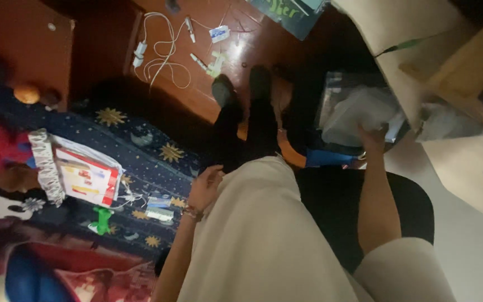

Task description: Tidying and sorting various small items on a desk and bed.

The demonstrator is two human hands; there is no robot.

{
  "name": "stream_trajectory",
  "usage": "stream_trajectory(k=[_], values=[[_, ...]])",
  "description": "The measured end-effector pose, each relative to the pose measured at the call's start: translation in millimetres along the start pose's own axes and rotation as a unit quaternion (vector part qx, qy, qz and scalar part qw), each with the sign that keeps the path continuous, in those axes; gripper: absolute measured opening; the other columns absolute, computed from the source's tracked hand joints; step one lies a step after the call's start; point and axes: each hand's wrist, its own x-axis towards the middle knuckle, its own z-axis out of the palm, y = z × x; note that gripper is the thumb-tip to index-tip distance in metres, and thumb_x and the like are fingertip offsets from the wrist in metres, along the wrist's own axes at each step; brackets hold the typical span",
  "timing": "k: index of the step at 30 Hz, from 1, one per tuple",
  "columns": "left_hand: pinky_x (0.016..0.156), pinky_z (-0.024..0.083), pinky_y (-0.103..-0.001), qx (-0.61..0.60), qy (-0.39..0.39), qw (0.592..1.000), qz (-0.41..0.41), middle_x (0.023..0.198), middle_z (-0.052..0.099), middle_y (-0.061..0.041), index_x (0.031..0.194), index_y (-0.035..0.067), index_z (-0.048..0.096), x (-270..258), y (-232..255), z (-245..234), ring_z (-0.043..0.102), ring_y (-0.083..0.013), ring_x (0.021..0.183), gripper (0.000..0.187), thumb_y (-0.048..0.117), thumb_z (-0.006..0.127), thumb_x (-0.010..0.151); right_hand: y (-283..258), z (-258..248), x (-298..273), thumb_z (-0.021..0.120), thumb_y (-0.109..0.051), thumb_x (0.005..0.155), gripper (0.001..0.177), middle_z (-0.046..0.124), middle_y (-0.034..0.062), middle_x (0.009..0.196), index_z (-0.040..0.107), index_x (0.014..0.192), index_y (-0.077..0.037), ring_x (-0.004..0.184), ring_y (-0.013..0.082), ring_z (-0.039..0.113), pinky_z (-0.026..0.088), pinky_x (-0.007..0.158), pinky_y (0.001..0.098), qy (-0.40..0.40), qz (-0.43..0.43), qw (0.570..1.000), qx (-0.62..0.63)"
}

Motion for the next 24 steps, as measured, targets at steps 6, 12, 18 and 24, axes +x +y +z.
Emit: stream_trajectory(k=[6,12,18,24], values=[[0.081,0.061,-0.033,-0.003,-0.005,1.000,-0.030,0.102,0.080,-0.009,0.127,0.011,0.068,-1.7,16.4,0.9,0.078,-0.0190,0.093,0.031,0.023,0.065,0.099,-122.9,-21.5,-58.2,0.085,-0.063,0.074,0.132,0.037,0.0263,0.161,0.013,0.160,0.007,0.144,0.0382,0.043,0.040,0.119,0.0426,0.105,0.009,0.992,0.068],[0.080,0.060,-0.035,0.038,-0.027,0.999,-0.026,0.102,0.080,-0.010,0.126,0.012,0.069,15.4,17.8,10.4,0.078,-0.0213,0.093,0.032,0.027,0.068,0.097,-107.8,-22.7,-47.1,0.088,-0.064,0.080,0.124,0.034,0.0288,0.156,0.020,0.154,0.008,0.139,0.0428,0.040,0.035,0.111,0.0488,0.142,0.030,0.989,0.038],[0.079,0.059,-0.034,0.067,-0.037,0.996,0.041,0.100,0.079,-0.010,0.125,0.011,0.068,27.9,38.8,13.5,0.077,-0.0219,0.093,0.032,0.027,0.067,0.097,-141.6,-38.3,-122.3,0.086,-0.035,0.085,0.092,0.050,0.0229,0.153,0.037,0.153,0.001,0.134,0.0388,0.055,0.049,0.110,0.0515,0.139,-0.128,0.923,0.335],[0.082,0.059,-0.032,0.047,-0.073,0.995,0.044,0.102,0.079,-0.008,0.126,0.009,0.066,33.6,26.6,15.2,0.077,-0.0196,0.093,0.033,0.027,0.064,0.099,-128.6,-48.5,-140.0,0.081,-0.019,0.091,0.089,0.045,0.0165,0.154,0.023,0.158,-0.010,0.133,0.0370,0.055,0.057,0.103,0.0534,0.050,-0.093,0.771,0.628]])
